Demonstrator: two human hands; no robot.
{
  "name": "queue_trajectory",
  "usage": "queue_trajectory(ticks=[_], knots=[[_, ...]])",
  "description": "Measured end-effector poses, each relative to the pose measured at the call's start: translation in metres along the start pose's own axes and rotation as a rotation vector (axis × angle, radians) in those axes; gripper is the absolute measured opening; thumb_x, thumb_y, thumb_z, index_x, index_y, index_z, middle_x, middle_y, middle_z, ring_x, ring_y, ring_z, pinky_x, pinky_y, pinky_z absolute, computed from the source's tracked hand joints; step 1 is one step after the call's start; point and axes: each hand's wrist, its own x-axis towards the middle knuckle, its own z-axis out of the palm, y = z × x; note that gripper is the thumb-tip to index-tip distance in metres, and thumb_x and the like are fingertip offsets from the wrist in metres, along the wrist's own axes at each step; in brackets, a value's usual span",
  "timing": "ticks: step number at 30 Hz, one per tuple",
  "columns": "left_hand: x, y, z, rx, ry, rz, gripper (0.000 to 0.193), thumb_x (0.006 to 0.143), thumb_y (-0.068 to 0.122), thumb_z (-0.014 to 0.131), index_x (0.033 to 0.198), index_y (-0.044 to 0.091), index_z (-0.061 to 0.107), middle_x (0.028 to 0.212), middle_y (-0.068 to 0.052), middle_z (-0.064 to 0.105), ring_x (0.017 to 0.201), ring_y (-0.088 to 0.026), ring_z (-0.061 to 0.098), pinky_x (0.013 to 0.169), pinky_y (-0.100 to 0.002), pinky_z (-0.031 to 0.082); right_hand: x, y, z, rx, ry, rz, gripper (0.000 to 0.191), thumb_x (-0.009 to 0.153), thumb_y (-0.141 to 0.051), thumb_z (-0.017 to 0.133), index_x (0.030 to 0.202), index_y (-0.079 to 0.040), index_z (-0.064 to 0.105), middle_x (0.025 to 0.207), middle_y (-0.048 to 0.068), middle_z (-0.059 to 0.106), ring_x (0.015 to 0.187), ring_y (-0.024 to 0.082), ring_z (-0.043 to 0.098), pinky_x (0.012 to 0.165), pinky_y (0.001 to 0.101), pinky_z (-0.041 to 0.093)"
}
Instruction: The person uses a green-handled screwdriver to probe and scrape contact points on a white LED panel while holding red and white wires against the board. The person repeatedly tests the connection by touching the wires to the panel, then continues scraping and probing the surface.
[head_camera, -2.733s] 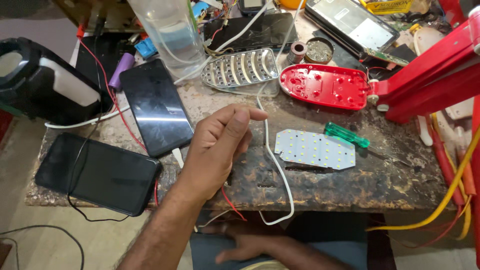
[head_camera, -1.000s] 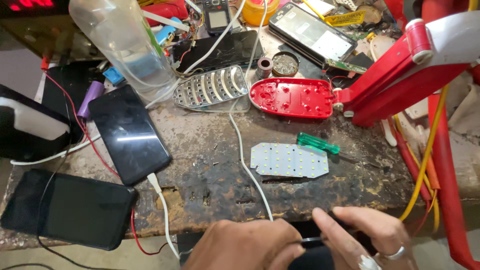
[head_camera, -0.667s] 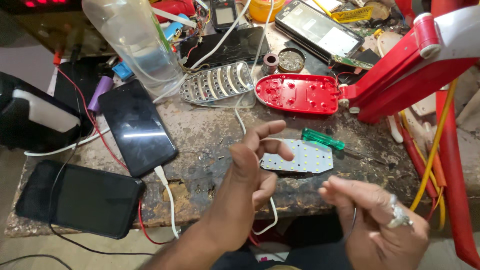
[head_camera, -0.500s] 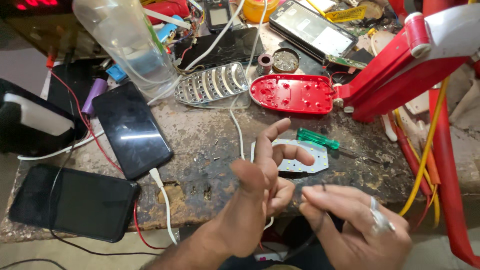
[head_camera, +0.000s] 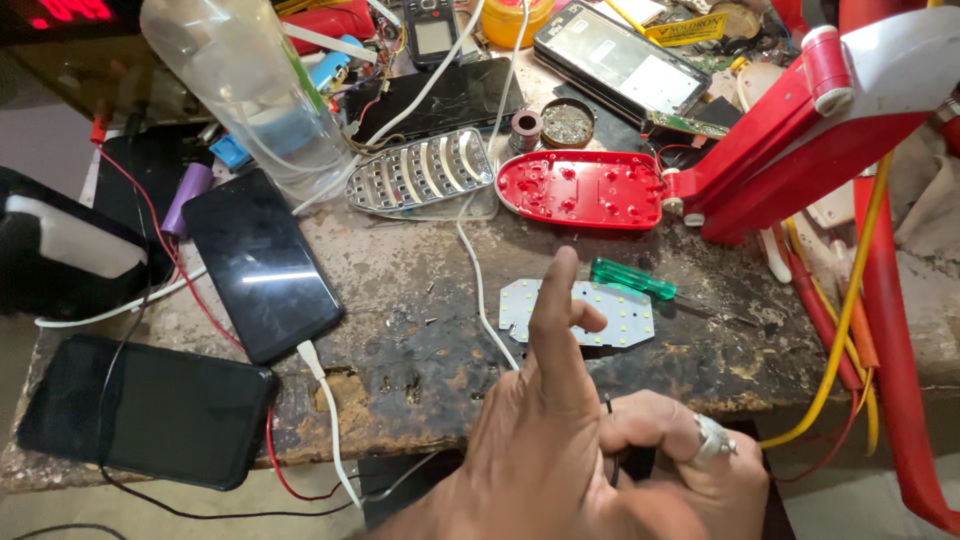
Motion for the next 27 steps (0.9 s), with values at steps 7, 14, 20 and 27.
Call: queue_trajectory(ticks=[7, 14, 20, 27], knots=[[-0.012, -0.011, 0.000, 0.021, -0.035, 0.010, 0.130, 0.081, 0.054, 0.077, 0.162, 0.001, -0.010, 0.137, -0.029, 0.052, 0.084, -0.045, 0.074, 0.073, -0.046, 0.057, -0.006, 0.009, 0.004, 0.053, -0.047, -0.006, 0.022, 0.076, -0.003, 0.088, 0.082, -0.006, 0.067, 0.085, 0.004, 0.076, 0.082, 0.010, 0.073, 0.077, 0.0266, 0.058], [-0.021, -0.007, 0.006, 0.072, 0.004, 0.041, 0.106, 0.090, 0.021, 0.071, 0.164, 0.000, -0.002, 0.130, -0.026, 0.060, 0.093, -0.042, 0.077, 0.075, -0.042, 0.062, 0.003, 0.005, -0.005, 0.415, -0.340, 0.099, 0.026, 0.072, -0.001, 0.087, 0.076, -0.004, 0.062, 0.101, 0.019, 0.079, 0.089, 0.018, 0.073, 0.079, 0.0319, 0.058], [-0.007, 0.003, -0.021, -0.146, -0.152, -0.366, 0.075, 0.079, 0.031, 0.079, 0.143, 0.008, 0.048, 0.098, -0.011, 0.071, 0.057, -0.035, 0.066, 0.049, -0.042, 0.048, 0.003, -0.010, 0.002, 0.257, 0.105, 0.047, 0.038, 0.080, 0.001, 0.083, 0.067, -0.012, 0.050, 0.085, 0.014, 0.078, 0.076, 0.009, 0.072, 0.067, 0.0242, 0.062], [0.019, 0.014, -0.046, -0.061, -0.047, -0.069, 0.014, 0.092, 0.013, 0.068, 0.101, 0.006, 0.076, 0.089, -0.009, 0.079, 0.081, -0.018, 0.079, 0.072, -0.031, 0.060, 0.026, 0.005, -0.017, 0.145, 0.123, 0.027, 0.036, 0.081, 0.004, 0.081, 0.073, -0.008, 0.049, 0.096, 0.017, 0.075, 0.086, 0.014, 0.072, 0.076, 0.0253, 0.060]])
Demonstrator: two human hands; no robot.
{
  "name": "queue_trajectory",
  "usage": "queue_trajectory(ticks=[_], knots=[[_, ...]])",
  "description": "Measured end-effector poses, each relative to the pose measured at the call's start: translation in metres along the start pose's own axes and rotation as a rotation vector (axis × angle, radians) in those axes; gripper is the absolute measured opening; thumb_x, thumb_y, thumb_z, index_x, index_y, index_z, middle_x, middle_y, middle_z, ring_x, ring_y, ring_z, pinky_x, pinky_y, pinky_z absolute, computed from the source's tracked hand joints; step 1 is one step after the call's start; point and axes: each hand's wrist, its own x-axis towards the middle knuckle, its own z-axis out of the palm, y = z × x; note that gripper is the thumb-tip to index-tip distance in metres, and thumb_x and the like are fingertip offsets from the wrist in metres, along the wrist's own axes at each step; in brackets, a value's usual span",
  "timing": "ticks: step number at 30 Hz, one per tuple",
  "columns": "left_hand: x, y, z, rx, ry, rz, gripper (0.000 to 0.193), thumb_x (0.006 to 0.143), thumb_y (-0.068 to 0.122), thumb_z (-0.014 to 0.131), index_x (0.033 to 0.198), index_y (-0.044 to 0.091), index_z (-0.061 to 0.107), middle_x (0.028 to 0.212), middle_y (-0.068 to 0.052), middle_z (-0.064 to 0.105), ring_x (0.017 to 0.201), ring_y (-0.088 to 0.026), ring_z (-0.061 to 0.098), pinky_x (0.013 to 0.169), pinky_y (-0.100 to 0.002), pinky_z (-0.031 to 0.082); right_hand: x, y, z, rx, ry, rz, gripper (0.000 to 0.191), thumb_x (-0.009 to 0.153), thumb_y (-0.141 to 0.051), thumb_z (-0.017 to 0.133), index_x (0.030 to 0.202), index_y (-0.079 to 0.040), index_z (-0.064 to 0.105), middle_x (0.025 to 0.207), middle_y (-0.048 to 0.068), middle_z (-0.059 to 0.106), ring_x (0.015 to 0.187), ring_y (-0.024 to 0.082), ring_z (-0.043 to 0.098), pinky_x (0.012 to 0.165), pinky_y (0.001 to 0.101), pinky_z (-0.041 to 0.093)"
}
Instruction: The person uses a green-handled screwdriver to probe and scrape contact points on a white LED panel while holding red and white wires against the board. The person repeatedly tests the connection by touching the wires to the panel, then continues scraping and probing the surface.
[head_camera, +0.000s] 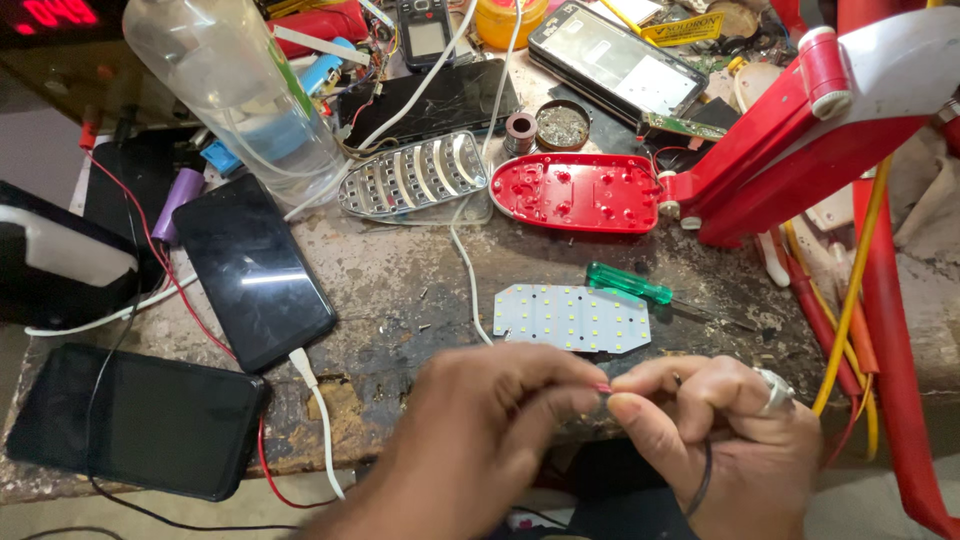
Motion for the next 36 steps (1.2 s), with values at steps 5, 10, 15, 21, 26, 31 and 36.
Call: queue_trajectory(ticks=[5, 10, 15, 21, 26, 31, 36], knots=[[0.047, -0.005, -0.026, 0.290, -0.004, 0.028, 0.021, 0.091, 0.013, 0.068, 0.107, 0.010, 0.079, 0.092, -0.012, 0.079, 0.081, -0.021, 0.079, 0.070, -0.033, 0.058, 0.012, -0.008, -0.007, -0.054, -0.030, 0.022, 0.021, 0.100, -0.019, 0.066, 0.092, 0.000, 0.065, 0.117, 0.020, 0.074, 0.095, 0.014, 0.068, 0.085, 0.0268, 0.055], [0.073, -0.012, -0.026, 0.126, -0.172, -0.170, 0.016, 0.092, 0.016, 0.060, 0.100, 0.006, 0.071, 0.075, -0.010, 0.078, 0.067, -0.021, 0.077, 0.060, -0.034, 0.057, 0.016, 0.001, -0.008, 0.228, -0.056, -0.051, 0.056, 0.114, -0.041, 0.036, 0.106, 0.002, 0.070, 0.105, 0.005, 0.062, 0.097, 0.009, 0.059, 0.091, 0.0231, 0.045], [0.087, -0.024, -0.034, 0.345, -0.187, 0.030, 0.015, 0.088, 0.018, 0.068, 0.090, 0.004, 0.073, 0.070, -0.014, 0.072, 0.059, -0.025, 0.073, 0.057, -0.038, 0.054, 0.016, 0.005, -0.011, -0.113, -0.045, 0.110, 0.028, 0.112, -0.020, 0.050, 0.120, 0.003, 0.064, 0.086, 0.005, 0.061, 0.082, 0.011, 0.054, 0.079, 0.0253, 0.046], [0.086, -0.047, -0.041, 0.305, -0.129, 0.215, 0.011, 0.085, 0.012, 0.069, 0.090, 0.004, 0.073, 0.076, -0.014, 0.071, 0.068, -0.028, 0.073, 0.062, -0.040, 0.055, 0.017, -0.004, 0.002, -0.462, 0.014, -0.020, 0.028, 0.105, -0.020, 0.050, 0.111, -0.001, 0.071, 0.086, 0.002, 0.066, 0.081, 0.008, 0.060, 0.075, 0.0217, 0.047], [0.082, -0.055, -0.047, 0.316, -0.116, 0.278, 0.011, 0.084, 0.012, 0.070, 0.090, 0.003, 0.072, 0.079, -0.015, 0.071, 0.077, -0.031, 0.071, 0.068, -0.042, 0.054, 0.016, -0.004, 0.008, -0.404, 0.140, -0.056, 0.036, 0.110, -0.026, 0.050, 0.118, -0.006, 0.078, 0.080, -0.003, 0.057, 0.074, 0.003, 0.051, 0.070, 0.0157, 0.038], [0.086, -0.058, -0.051, 0.314, -0.150, 0.103, 0.011, 0.088, 0.014, 0.068, 0.092, 0.004, 0.071, 0.079, -0.015, 0.071, 0.072, -0.031, 0.072, 0.065, -0.042, 0.055, 0.019, -0.010, 0.017, -0.724, 0.151, 0.072, 0.020, 0.104, -0.018, 0.061, 0.113, -0.006, 0.075, 0.082, 0.005, 0.070, 0.077, 0.013, 0.067, 0.069, 0.0267, 0.051], [0.086, -0.058, -0.051, 0.346, -0.128, 0.133, 0.009, 0.088, 0.013, 0.069, 0.090, 0.005, 0.072, 0.078, -0.016, 0.071, 0.073, -0.034, 0.072, 0.064, -0.044, 0.054, 0.038, -0.012, 0.040, -0.935, 0.012, -0.133, 0.018, 0.096, -0.011, 0.066, 0.113, -0.010, 0.074, 0.095, 0.013, 0.074, 0.091, 0.023, 0.072, 0.081, 0.0328, 0.055]])
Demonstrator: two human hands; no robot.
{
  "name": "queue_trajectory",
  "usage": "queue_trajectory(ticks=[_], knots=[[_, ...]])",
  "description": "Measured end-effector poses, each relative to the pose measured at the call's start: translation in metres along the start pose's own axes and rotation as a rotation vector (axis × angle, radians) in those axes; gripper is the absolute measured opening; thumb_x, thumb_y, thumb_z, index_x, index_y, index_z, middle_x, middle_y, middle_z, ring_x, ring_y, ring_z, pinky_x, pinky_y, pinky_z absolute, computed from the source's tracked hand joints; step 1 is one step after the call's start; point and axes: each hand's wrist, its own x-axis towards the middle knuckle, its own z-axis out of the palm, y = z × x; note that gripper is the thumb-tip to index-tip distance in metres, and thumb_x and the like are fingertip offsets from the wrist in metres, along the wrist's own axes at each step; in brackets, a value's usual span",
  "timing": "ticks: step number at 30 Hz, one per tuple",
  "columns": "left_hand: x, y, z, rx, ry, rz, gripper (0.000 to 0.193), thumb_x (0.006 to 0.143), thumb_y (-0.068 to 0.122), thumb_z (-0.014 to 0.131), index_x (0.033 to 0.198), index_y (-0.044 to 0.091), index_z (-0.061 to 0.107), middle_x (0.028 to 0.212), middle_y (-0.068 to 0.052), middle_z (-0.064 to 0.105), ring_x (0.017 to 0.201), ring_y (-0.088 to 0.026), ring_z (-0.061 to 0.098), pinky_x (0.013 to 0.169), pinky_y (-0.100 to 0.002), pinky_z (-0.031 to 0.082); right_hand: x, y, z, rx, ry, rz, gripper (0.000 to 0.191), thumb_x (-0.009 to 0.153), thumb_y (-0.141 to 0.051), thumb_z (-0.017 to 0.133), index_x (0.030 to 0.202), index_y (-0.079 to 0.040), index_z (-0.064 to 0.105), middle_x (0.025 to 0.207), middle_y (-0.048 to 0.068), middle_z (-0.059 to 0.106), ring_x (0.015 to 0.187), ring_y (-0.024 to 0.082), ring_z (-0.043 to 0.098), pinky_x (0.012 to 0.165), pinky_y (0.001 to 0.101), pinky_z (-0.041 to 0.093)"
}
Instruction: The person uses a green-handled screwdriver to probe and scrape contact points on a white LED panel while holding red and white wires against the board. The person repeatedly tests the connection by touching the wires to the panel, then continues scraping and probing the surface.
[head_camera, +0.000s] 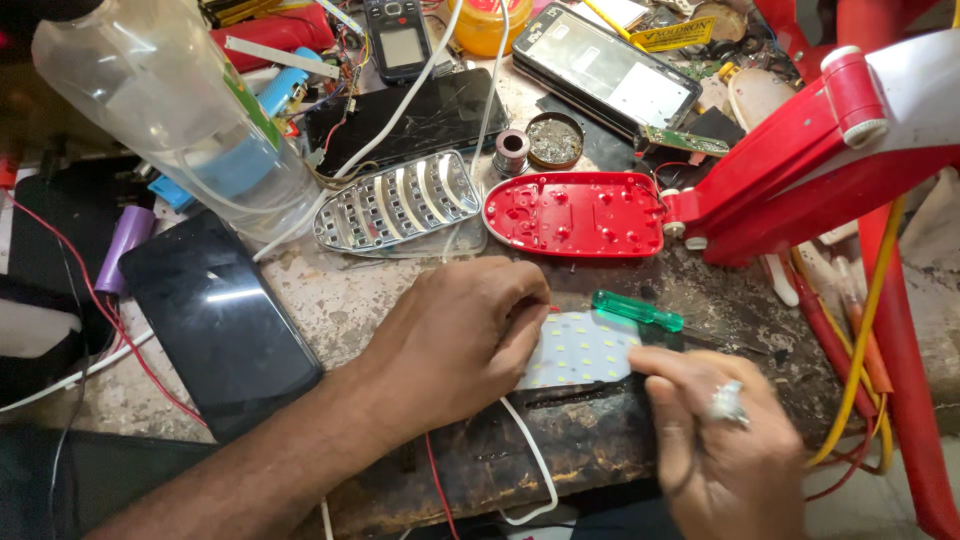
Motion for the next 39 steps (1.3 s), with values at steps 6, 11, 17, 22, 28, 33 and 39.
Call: queue_trajectory(ticks=[6, 11, 17, 22, 28, 33, 39], knots=[[-0.001, 0.000, -0.006, -0.094, 0.017, -0.125, 0.013, 0.092, 0.017, 0.067, 0.097, 0.005, 0.069, 0.076, -0.015, 0.073, 0.067, -0.031, 0.075, 0.058, -0.040, 0.054, 0.020, -0.012, -0.002, 0.197, -0.034, -0.064, 0.034, 0.095, -0.003, 0.060, 0.129, -0.006, 0.066, 0.113, 0.015, 0.071, 0.102, 0.023, 0.070, 0.090, 0.0334, 0.053], [-0.006, 0.002, 0.000, -0.212, 0.049, -0.005, 0.031, 0.097, 0.012, 0.065, 0.121, 0.001, 0.050, 0.081, -0.014, 0.075, 0.076, -0.029, 0.079, 0.065, -0.039, 0.060, 0.023, -0.024, 0.001, 0.346, 0.049, -0.052, 0.037, 0.100, 0.004, 0.058, 0.136, -0.006, 0.064, 0.121, 0.008, 0.071, 0.103, 0.016, 0.067, 0.095, 0.0297, 0.053], [-0.016, 0.014, 0.002, -0.149, -0.086, 0.186, 0.068, 0.099, 0.009, 0.066, 0.151, -0.002, 0.023, 0.079, -0.017, 0.072, 0.071, -0.041, 0.071, 0.062, -0.050, 0.051, 0.030, -0.022, 0.010, 0.326, -0.049, -0.256, 0.041, 0.092, 0.013, 0.063, 0.129, -0.005, 0.067, 0.109, 0.011, 0.072, 0.095, 0.018, 0.073, 0.084, 0.0281, 0.058], [-0.016, 0.021, -0.008, 0.079, 0.011, 0.408, 0.072, 0.090, 0.019, 0.073, 0.148, 0.000, 0.036, 0.092, -0.011, 0.070, 0.071, -0.031, 0.070, 0.058, -0.042, 0.054, 0.027, -0.017, 0.004, 0.196, 0.019, -0.207, 0.034, 0.092, 0.011, 0.065, 0.122, -0.004, 0.070, 0.099, 0.011, 0.072, 0.087, 0.019, 0.073, 0.081, 0.0308, 0.058], [-0.018, 0.025, -0.011, 0.382, 0.247, 0.891, 0.032, 0.099, 0.010, 0.069, 0.131, 0.008, 0.063, 0.109, 0.001, 0.064, 0.092, -0.011, 0.067, 0.069, -0.028, 0.050, 0.017, -0.017, -0.009, 0.332, -0.087, -0.162, 0.029, 0.090, 0.006, 0.062, 0.117, -0.002, 0.071, 0.100, 0.010, 0.075, 0.090, 0.018, 0.073, 0.081, 0.0281, 0.060], [-0.015, 0.023, -0.011, 0.271, 0.265, 1.038, 0.021, 0.097, 0.006, 0.067, 0.118, 0.006, 0.066, 0.114, -0.004, 0.063, 0.095, -0.012, 0.065, 0.069, -0.025, 0.048, 0.014, -0.014, -0.013, 0.405, -0.169, -0.157, 0.040, 0.083, 0.004, 0.063, 0.122, -0.002, 0.071, 0.100, 0.010, 0.076, 0.090, 0.017, 0.075, 0.082, 0.0287, 0.060], [-0.015, 0.024, -0.005, 0.278, 0.184, 1.008, 0.018, 0.091, 0.012, 0.069, 0.109, 0.010, 0.069, 0.106, 0.000, 0.062, 0.091, -0.012, 0.066, 0.069, -0.026, 0.048, 0.017, -0.006, -0.015, 0.391, -0.196, -0.214, 0.040, 0.084, 0.002, 0.065, 0.123, -0.005, 0.070, 0.108, 0.011, 0.076, 0.096, 0.018, 0.078, 0.085, 0.0301, 0.061]])
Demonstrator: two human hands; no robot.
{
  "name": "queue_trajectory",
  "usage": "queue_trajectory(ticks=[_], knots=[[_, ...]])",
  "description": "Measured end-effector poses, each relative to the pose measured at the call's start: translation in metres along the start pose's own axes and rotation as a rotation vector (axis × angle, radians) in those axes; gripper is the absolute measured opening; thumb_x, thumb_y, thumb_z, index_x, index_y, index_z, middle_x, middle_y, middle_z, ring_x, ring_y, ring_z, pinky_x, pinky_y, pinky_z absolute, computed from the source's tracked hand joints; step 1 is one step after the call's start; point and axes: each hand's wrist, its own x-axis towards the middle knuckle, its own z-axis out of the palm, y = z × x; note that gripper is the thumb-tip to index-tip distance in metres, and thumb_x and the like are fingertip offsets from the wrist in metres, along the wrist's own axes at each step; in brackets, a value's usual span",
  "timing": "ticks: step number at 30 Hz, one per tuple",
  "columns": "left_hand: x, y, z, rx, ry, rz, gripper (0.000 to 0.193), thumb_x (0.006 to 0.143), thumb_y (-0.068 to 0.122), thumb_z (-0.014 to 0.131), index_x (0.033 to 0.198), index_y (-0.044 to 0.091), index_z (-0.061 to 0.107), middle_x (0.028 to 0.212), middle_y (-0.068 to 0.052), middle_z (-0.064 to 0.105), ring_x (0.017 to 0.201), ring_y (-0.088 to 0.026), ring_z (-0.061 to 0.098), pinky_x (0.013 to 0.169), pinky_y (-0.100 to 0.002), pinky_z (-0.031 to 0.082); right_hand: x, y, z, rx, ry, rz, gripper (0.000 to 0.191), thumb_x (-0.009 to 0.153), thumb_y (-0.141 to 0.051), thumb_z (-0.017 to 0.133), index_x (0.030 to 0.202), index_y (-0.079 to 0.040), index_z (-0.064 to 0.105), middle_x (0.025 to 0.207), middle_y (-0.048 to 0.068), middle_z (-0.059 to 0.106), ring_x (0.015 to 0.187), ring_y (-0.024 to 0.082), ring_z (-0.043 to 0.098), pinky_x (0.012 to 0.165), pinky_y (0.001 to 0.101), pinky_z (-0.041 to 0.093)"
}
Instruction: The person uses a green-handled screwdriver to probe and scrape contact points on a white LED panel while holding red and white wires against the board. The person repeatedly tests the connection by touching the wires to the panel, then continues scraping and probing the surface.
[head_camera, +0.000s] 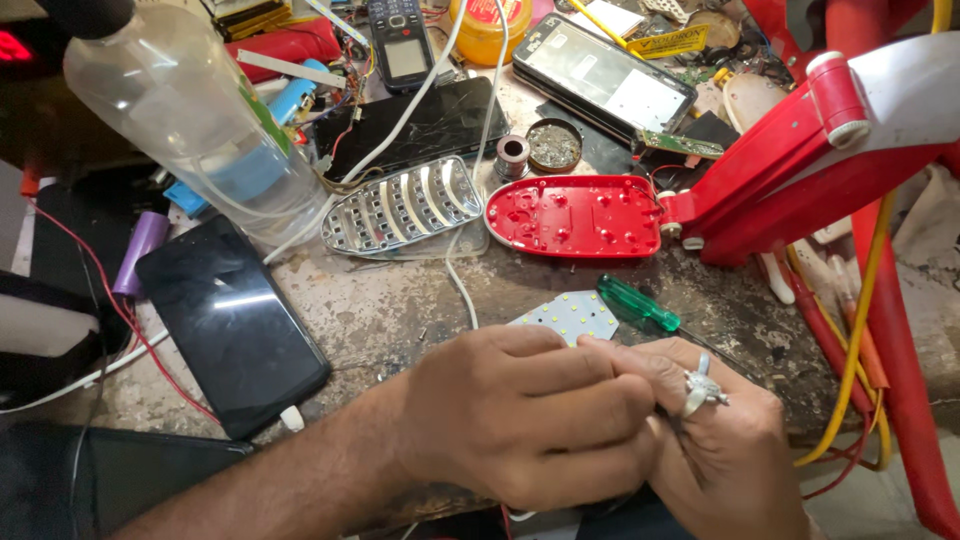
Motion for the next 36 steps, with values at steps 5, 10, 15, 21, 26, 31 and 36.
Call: queue_trajectory(ticks=[5, 10, 15, 21, 26, 31, 36], knots=[[0.002, 0.006, 0.005, -0.034, -0.040, 0.023, 0.011, 0.097, 0.011, 0.067, 0.108, 0.009, 0.066, 0.104, 0.000, 0.059, 0.093, -0.012, 0.064, 0.079, -0.026, 0.053, 0.003, 0.008, -0.006, 0.005, -0.098, -0.077, 0.058, 0.071, 0.000, 0.070, 0.129, -0.004, 0.068, 0.103, 0.011, 0.075, 0.094, 0.020, 0.075, 0.083, 0.0314, 0.059], [-0.002, 0.001, -0.001, -0.161, -0.035, -0.063, 0.013, 0.095, 0.009, 0.068, 0.106, 0.006, 0.063, 0.113, -0.005, 0.065, 0.100, -0.018, 0.071, 0.082, -0.030, 0.058, -0.001, 0.009, -0.005, 0.048, -0.069, 0.012, 0.048, 0.079, 0.008, 0.063, 0.125, -0.005, 0.071, 0.097, 0.008, 0.077, 0.088, 0.016, 0.074, 0.078, 0.0284, 0.061], [-0.006, -0.003, 0.008, -0.414, 0.128, -0.499, 0.017, 0.091, 0.002, 0.071, 0.108, 0.004, 0.068, 0.106, -0.008, 0.073, 0.096, -0.023, 0.078, 0.085, -0.032, 0.063, -0.007, 0.011, 0.005, 0.129, 0.113, 0.172, 0.023, 0.094, 0.000, 0.070, 0.116, -0.004, 0.074, 0.091, 0.005, 0.078, 0.078, 0.009, 0.071, 0.071, 0.0226, 0.058], [-0.012, -0.004, 0.019, -0.663, 0.211, -0.836, 0.011, 0.102, 0.010, 0.073, 0.109, 0.003, 0.069, 0.099, -0.007, 0.077, 0.088, -0.011, 0.078, 0.077, -0.025, 0.065, -0.005, 0.020, 0.013, 0.341, 0.269, 0.359, 0.028, 0.093, -0.001, 0.071, 0.120, 0.004, 0.071, 0.098, 0.009, 0.079, 0.088, 0.008, 0.072, 0.080, 0.0212, 0.059], [-0.013, -0.004, 0.021, -0.725, 0.199, -0.920, 0.011, 0.101, 0.011, 0.073, 0.106, 0.002, 0.068, 0.094, -0.005, 0.077, 0.085, -0.007, 0.078, 0.074, -0.024, 0.064, -0.004, 0.024, 0.019, 0.435, 0.305, 0.356, 0.023, 0.092, 0.000, 0.071, 0.115, 0.004, 0.070, 0.097, 0.010, 0.078, 0.088, 0.010, 0.074, 0.079, 0.0215, 0.061], [-0.010, -0.013, 0.013, -0.658, 0.150, -0.791, 0.020, 0.100, 0.009, 0.069, 0.118, 0.001, 0.065, 0.104, -0.007, 0.075, 0.097, -0.010, 0.075, 0.083, -0.025, 0.064, -0.001, 0.027, 0.020, 0.354, 0.329, 0.342, 0.014, 0.095, 0.001, 0.072, 0.109, 0.004, 0.072, 0.090, 0.008, 0.075, 0.081, 0.008, 0.071, 0.073, 0.0206, 0.058], [-0.002, -0.022, 0.008, -0.779, 0.072, -1.176, 0.020, 0.101, 0.017, 0.063, 0.116, 0.008, 0.072, 0.092, -0.003, 0.080, 0.081, -0.008, 0.076, 0.071, -0.024, 0.063, 0.003, 0.026, 0.019, 0.277, 0.309, 0.298, 0.012, 0.093, 0.002, 0.075, 0.106, 0.003, 0.073, 0.090, 0.005, 0.073, 0.081, 0.007, 0.067, 0.074, 0.0199, 0.054]])
